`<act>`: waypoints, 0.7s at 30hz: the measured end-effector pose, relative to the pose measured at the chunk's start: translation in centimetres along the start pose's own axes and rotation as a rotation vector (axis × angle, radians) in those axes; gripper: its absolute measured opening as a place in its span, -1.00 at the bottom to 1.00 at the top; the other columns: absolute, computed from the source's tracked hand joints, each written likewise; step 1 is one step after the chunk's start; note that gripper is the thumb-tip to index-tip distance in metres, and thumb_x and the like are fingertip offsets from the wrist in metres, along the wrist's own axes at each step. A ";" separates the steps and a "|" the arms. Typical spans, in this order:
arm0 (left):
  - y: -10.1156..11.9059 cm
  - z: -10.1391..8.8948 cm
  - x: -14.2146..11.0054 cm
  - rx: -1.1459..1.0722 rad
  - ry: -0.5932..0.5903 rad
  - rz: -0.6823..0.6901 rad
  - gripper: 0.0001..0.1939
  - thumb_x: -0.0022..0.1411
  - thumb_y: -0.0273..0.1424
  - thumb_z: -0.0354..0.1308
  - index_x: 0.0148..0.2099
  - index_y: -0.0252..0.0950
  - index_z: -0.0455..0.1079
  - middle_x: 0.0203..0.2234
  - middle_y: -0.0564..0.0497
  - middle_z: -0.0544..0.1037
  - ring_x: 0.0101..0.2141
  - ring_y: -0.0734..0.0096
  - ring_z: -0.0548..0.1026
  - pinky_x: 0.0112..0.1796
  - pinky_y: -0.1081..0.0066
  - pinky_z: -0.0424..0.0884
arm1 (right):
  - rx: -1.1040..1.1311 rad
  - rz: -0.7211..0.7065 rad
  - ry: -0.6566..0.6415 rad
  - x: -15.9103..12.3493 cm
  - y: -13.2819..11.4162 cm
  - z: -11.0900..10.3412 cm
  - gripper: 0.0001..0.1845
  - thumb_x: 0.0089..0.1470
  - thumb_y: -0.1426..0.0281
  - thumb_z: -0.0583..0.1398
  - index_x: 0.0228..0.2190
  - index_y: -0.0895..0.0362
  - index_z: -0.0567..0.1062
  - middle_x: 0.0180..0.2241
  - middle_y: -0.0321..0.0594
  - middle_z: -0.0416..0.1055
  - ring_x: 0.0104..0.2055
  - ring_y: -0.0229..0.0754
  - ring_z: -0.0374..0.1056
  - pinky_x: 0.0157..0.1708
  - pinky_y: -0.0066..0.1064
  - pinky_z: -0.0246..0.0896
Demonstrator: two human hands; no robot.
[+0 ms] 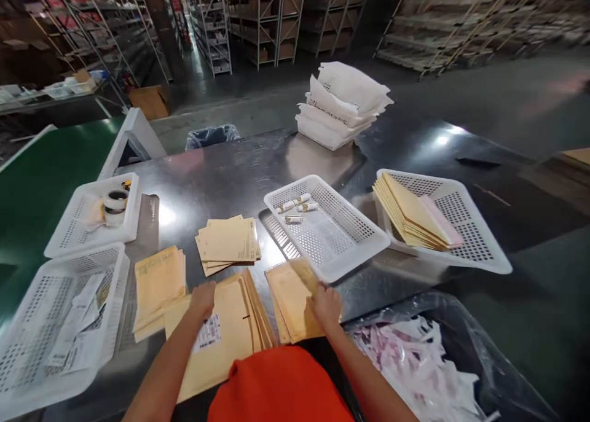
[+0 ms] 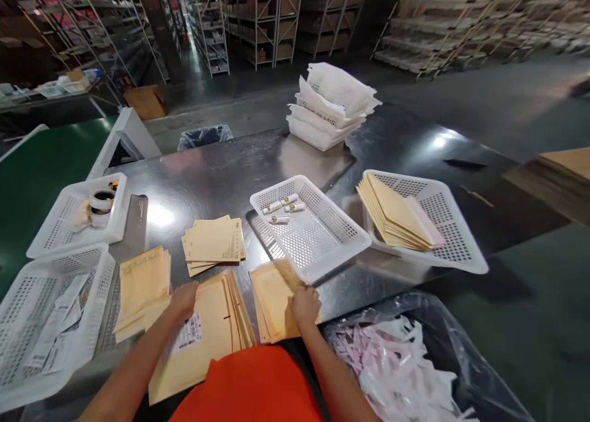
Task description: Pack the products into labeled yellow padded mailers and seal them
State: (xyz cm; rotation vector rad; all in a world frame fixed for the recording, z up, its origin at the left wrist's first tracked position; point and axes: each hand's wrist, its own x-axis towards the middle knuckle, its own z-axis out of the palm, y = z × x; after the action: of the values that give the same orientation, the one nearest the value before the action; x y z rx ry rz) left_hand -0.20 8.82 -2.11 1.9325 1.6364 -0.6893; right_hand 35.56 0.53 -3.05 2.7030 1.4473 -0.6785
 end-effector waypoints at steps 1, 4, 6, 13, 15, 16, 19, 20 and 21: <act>0.4 0.6 0.1 0.032 0.023 -0.013 -0.48 0.15 -0.69 0.02 0.19 -0.49 0.24 0.00 -0.29 0.44 0.04 0.06 0.41 0.02 0.11 0.29 | 0.032 -0.101 0.069 -0.5 0.0 0.0 -0.61 0.05 0.47 0.15 -0.06 0.36 0.40 -0.06 0.26 0.34 0.06 0.23 0.27 -0.01 -0.03 0.20; 1.1 1.9 0.5 0.094 0.102 -0.036 -0.50 0.20 -0.71 -0.17 0.16 -0.48 0.29 -0.03 -0.30 0.43 0.04 0.04 0.40 0.00 0.13 0.28 | 0.191 -0.455 0.215 -0.8 -0.7 -0.8 -0.64 0.07 0.48 0.09 -0.07 0.30 0.41 -0.06 0.10 0.37 0.01 0.05 0.32 -0.02 -0.17 0.25; 1.1 2.2 0.8 0.115 0.140 -0.039 -0.44 0.22 -0.72 -0.25 0.21 -0.47 0.27 -0.03 -0.29 0.44 0.04 0.04 0.40 0.02 0.12 0.25 | 0.267 -0.583 0.213 0.9 -1.7 -2.7 -0.69 0.16 0.41 0.06 -0.07 0.20 0.42 -0.07 -0.06 0.39 -0.04 -0.12 0.34 -0.04 -0.32 0.26; 1.9 4.7 1.1 0.080 0.146 -0.083 -0.46 0.30 -0.62 -0.17 0.28 -0.37 0.24 0.02 -0.25 0.44 0.03 0.07 0.41 -0.03 0.13 0.30 | 0.063 -0.478 0.076 17.2 -8.0 -9.7 -0.73 0.09 0.59 0.09 -0.16 0.25 0.47 -0.12 -0.07 0.39 -0.08 -0.15 0.31 -0.13 -0.42 0.14; 1.9 5.7 0.7 0.057 0.147 -0.124 -0.49 0.30 -0.59 -0.11 0.27 -0.35 0.26 0.02 -0.23 0.44 0.01 0.12 0.42 -0.03 0.18 0.32 | 0.043 -0.496 0.030 21.0 -9.5 -9.1 -0.67 0.00 0.69 0.09 -0.18 0.28 0.46 -0.15 -0.08 0.38 -0.09 -0.16 0.31 -0.07 -0.38 0.12; 1.8 6.0 0.5 0.051 0.156 -0.151 -0.49 0.31 -0.59 -0.11 0.27 -0.36 0.26 0.01 -0.22 0.46 0.00 0.14 0.43 -0.03 0.18 0.32 | 0.031 -0.503 0.006 22.3 -10.1 -8.4 -0.66 -0.02 0.71 0.10 -0.18 0.28 0.45 -0.16 -0.09 0.38 -0.08 -0.16 0.30 -0.03 -0.34 0.11; 1.1 6.1 -0.5 0.062 0.213 -0.233 -0.49 0.34 -0.57 -0.13 0.30 -0.34 0.22 0.02 -0.21 0.45 0.08 0.08 0.36 0.09 0.08 0.23 | 0.013 -0.506 -0.051 24.3 -10.6 -6.1 -0.70 0.05 0.67 0.10 -0.15 0.27 0.43 -0.13 -0.06 0.37 -0.02 -0.10 0.27 0.06 -0.18 0.05; 1.1 5.9 -0.9 0.075 0.243 -0.252 -0.48 0.35 -0.55 -0.14 0.32 -0.33 0.20 0.07 -0.22 0.41 0.15 0.02 0.29 0.15 0.01 0.14 | 0.014 -0.492 -0.065 24.5 -10.3 -5.6 -0.71 0.07 0.65 0.08 -0.15 0.28 0.42 -0.12 -0.02 0.36 0.00 -0.06 0.26 0.06 -0.14 0.04; 1.2 5.6 -1.3 0.091 0.272 -0.249 -0.48 0.36 -0.53 -0.14 0.33 -0.34 0.18 0.13 -0.25 0.35 0.20 -0.03 0.21 0.19 -0.05 0.06 | 0.021 -0.468 -0.077 24.6 -10.0 -5.3 -0.73 0.08 0.64 0.06 -0.16 0.29 0.42 -0.11 0.04 0.34 0.02 -0.02 0.25 0.06 -0.12 0.03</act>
State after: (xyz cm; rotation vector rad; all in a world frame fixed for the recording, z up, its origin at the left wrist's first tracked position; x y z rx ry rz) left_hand 0.52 3.95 -5.34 1.9742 2.0710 -0.6245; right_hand 41.48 26.88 -5.41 2.3280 2.0819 -0.7993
